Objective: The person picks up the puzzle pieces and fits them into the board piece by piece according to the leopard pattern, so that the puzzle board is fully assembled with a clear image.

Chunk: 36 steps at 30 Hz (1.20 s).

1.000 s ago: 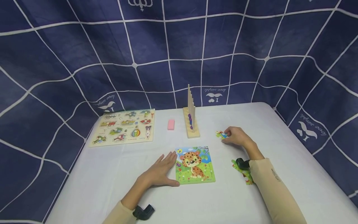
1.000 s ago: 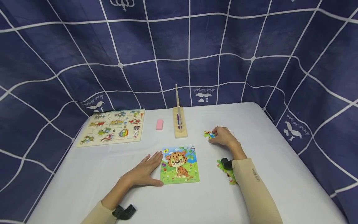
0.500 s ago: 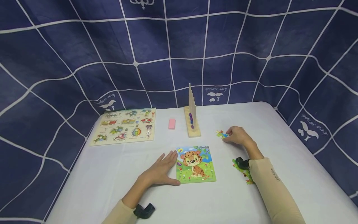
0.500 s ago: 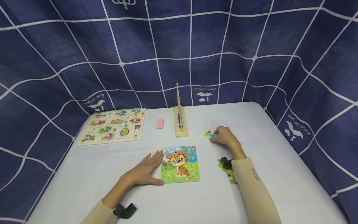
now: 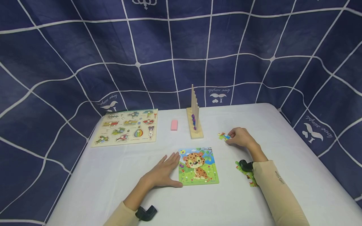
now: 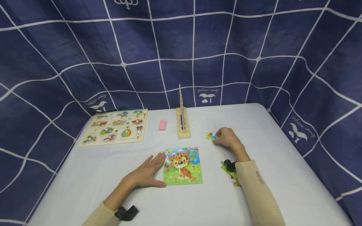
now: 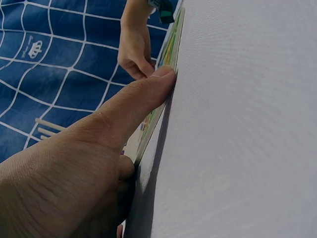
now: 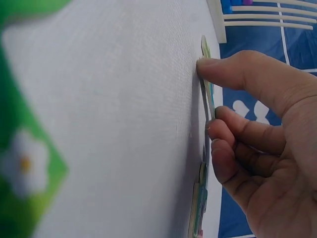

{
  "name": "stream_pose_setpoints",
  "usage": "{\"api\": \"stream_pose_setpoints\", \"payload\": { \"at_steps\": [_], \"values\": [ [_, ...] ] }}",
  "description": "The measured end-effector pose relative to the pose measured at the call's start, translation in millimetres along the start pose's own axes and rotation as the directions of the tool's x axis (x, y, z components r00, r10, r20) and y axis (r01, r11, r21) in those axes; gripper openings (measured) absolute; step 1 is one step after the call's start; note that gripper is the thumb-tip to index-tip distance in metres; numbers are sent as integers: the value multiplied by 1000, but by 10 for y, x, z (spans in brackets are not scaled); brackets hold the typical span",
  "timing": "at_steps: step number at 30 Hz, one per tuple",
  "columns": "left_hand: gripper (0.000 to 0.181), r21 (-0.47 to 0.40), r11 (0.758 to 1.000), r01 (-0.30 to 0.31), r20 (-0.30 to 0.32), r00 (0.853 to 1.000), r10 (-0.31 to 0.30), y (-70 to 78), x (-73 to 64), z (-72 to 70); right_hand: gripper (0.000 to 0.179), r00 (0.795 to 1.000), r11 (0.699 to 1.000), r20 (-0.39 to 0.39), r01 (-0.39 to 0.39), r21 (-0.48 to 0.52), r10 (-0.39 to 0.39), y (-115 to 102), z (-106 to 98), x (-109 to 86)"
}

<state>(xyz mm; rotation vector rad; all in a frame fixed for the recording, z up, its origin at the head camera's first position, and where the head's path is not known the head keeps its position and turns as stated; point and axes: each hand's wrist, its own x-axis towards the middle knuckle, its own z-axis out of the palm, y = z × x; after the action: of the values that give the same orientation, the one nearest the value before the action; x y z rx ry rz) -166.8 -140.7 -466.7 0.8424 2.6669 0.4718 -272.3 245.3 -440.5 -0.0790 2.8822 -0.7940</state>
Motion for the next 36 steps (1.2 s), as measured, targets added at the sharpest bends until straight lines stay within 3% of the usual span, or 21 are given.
{"api": "stream_pose_setpoints", "payload": {
  "at_steps": [8,19,28,36],
  "values": [
    [120,16,1000,-4,3,1000,4,2,9,-4,45,999,999,0,33,32,-33,7,-22,-29],
    [118,-8,1000,-2,12,1000,2,17,-8,-24,42,987,986,45,149,75,-153,-21,-32,-129],
    [118,3,1000,-6,3,1000,6,21,-9,-18,40,972,975,95,204,91,-213,-113,-21,-250],
    [118,15,1000,-10,1,1000,10,16,2,-14,39,965,967,89,240,84,-247,-258,7,-376]
  ]
}}
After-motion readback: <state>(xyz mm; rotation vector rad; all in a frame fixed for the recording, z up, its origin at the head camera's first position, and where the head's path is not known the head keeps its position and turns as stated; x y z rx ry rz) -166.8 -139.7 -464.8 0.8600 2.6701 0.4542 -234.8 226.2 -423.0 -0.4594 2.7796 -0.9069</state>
